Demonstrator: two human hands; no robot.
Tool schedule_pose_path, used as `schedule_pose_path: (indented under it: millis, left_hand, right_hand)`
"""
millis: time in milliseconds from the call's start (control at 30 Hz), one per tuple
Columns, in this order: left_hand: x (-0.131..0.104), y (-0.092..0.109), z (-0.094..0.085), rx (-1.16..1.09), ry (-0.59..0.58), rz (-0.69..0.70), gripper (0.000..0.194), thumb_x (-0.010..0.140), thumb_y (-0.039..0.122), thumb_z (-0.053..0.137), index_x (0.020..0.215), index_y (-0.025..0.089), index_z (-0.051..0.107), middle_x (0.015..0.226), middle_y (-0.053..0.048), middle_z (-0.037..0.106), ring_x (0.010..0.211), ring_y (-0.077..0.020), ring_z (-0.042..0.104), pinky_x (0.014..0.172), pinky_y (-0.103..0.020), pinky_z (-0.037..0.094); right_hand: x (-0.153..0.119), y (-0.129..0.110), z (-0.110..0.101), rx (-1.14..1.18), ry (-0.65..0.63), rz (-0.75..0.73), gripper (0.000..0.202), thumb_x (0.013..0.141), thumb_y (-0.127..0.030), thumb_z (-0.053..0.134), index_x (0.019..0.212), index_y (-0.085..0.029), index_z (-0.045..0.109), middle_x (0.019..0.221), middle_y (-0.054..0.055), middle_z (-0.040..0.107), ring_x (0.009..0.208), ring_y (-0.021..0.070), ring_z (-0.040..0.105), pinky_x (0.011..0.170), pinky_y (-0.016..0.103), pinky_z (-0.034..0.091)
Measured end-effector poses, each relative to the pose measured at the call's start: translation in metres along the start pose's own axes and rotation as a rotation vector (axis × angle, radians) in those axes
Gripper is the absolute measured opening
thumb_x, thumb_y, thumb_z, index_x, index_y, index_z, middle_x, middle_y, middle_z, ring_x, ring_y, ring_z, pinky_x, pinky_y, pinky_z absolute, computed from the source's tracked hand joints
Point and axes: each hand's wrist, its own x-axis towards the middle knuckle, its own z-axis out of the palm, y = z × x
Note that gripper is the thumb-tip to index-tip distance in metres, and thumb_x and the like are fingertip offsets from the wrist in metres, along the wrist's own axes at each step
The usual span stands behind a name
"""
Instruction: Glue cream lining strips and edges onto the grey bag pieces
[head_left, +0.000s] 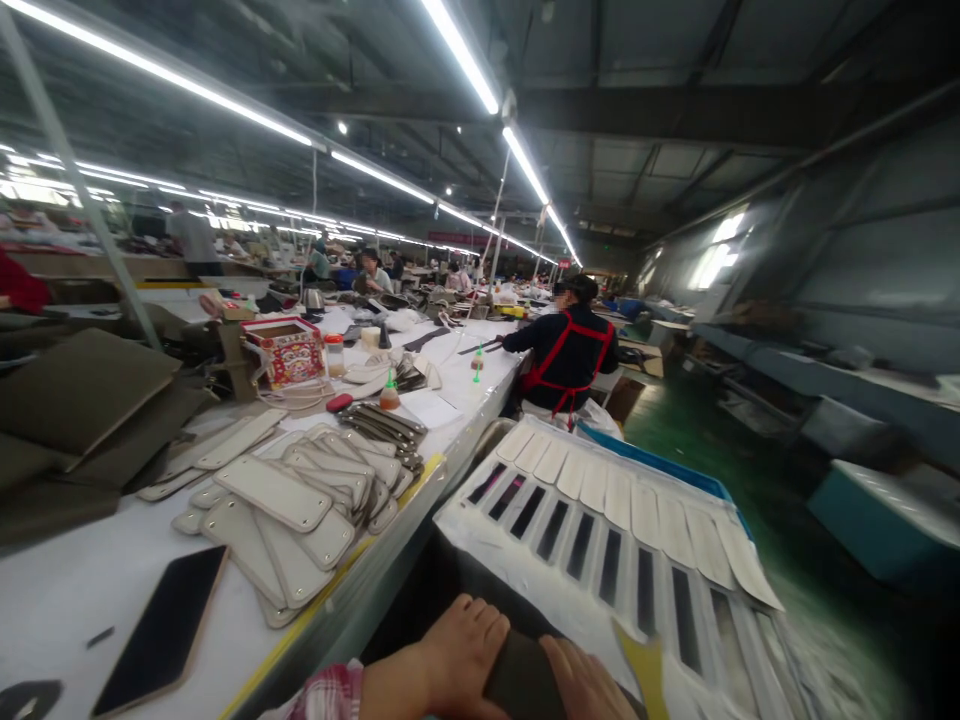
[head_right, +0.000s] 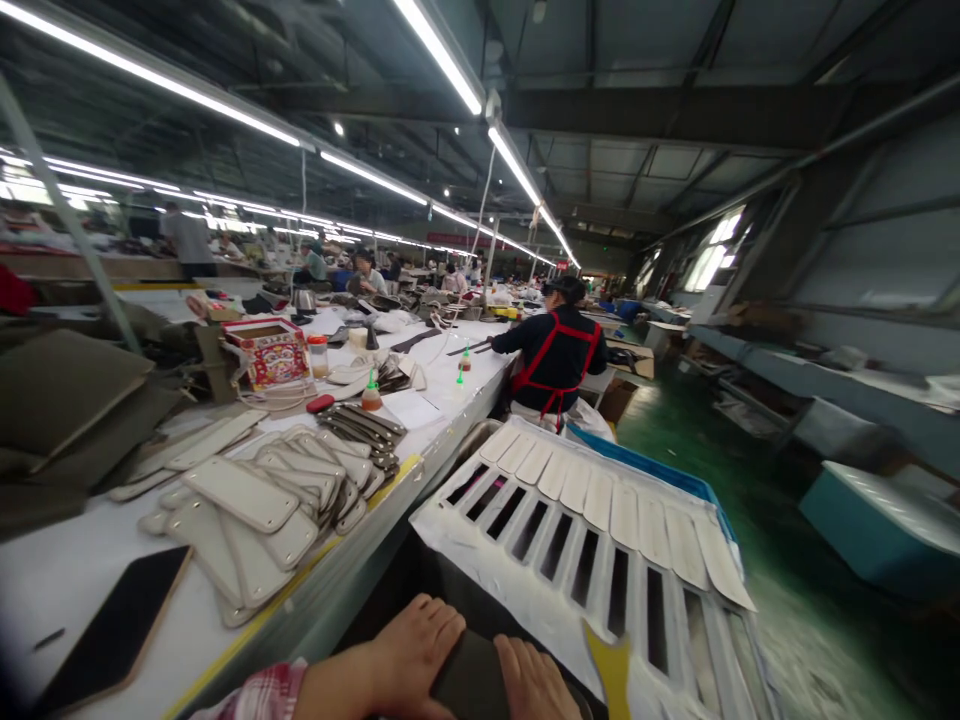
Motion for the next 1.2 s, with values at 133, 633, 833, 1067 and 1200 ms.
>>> schedule_pose_path:
  millis: [133, 633, 833, 1067, 1200]
  left_hand:
    - [-0.006, 0.005, -0.011, -0.023, -0.041, 0.001, 0.094, 0.065, 0.080, 0.037, 0.128, 0.010, 0.038, 0.121, -0.016, 0.052, 0.109, -0.0301, 0.046, 0.102, -0.049, 0.020]
    - [0.011, 0.015, 0.010, -0.006, -0.020, 0.045, 0.085, 0.065, 0.070, 0.050, 0.125, 0.011, 0.042, 0.118, -0.015, 0.053, 0.104, -0.0305, 0.047, 0.093, -0.042, 0.029]
    - [0.007, 0.013, 0.007, 0.014, 0.024, 0.104, 0.087, 0.067, 0.070, 0.048, 0.128, 0.010, 0.039, 0.121, -0.015, 0.051, 0.106, -0.0296, 0.046, 0.094, -0.042, 0.029]
    - [-0.009, -0.005, 0.016, -0.077, 0.100, 0.038, 0.089, 0.063, 0.069, 0.054, 0.129, 0.012, 0.040, 0.123, -0.015, 0.051, 0.113, -0.0310, 0.044, 0.104, -0.049, 0.020]
    - [-0.028, -0.030, 0.021, -0.336, 0.100, -0.072, 0.088, 0.061, 0.061, 0.064, 0.131, 0.016, 0.036, 0.130, -0.014, 0.044, 0.120, -0.0294, 0.039, 0.103, -0.043, 0.029]
  right_hand:
    - [0.007, -0.017, -0.051, 0.054, -0.238, 0.077, 0.100, 0.049, -0.055, 0.070, 0.132, -0.009, 0.039, 0.126, 0.021, 0.049, 0.111, 0.0374, 0.046, 0.094, 0.052, 0.036]
    - [-0.018, -0.015, -0.066, 0.086, -0.243, 0.113, 0.100, 0.064, -0.073, 0.049, 0.136, -0.007, 0.029, 0.130, 0.018, 0.042, 0.113, 0.0327, 0.039, 0.095, 0.047, 0.028]
    - [-0.012, -0.024, -0.066, 0.056, -0.235, 0.159, 0.098, 0.064, -0.076, 0.043, 0.133, -0.008, 0.034, 0.123, 0.018, 0.046, 0.107, 0.0328, 0.042, 0.092, 0.046, 0.030]
    - [-0.011, -0.027, -0.063, 0.059, -0.218, 0.191, 0.098, 0.065, -0.076, 0.042, 0.134, -0.007, 0.033, 0.124, 0.018, 0.046, 0.108, 0.0331, 0.041, 0.094, 0.046, 0.029]
    - [0.001, -0.034, -0.060, 0.076, -0.215, 0.121, 0.096, 0.068, -0.074, 0.040, 0.137, -0.008, 0.029, 0.132, 0.018, 0.040, 0.115, 0.0330, 0.036, 0.097, 0.046, 0.025]
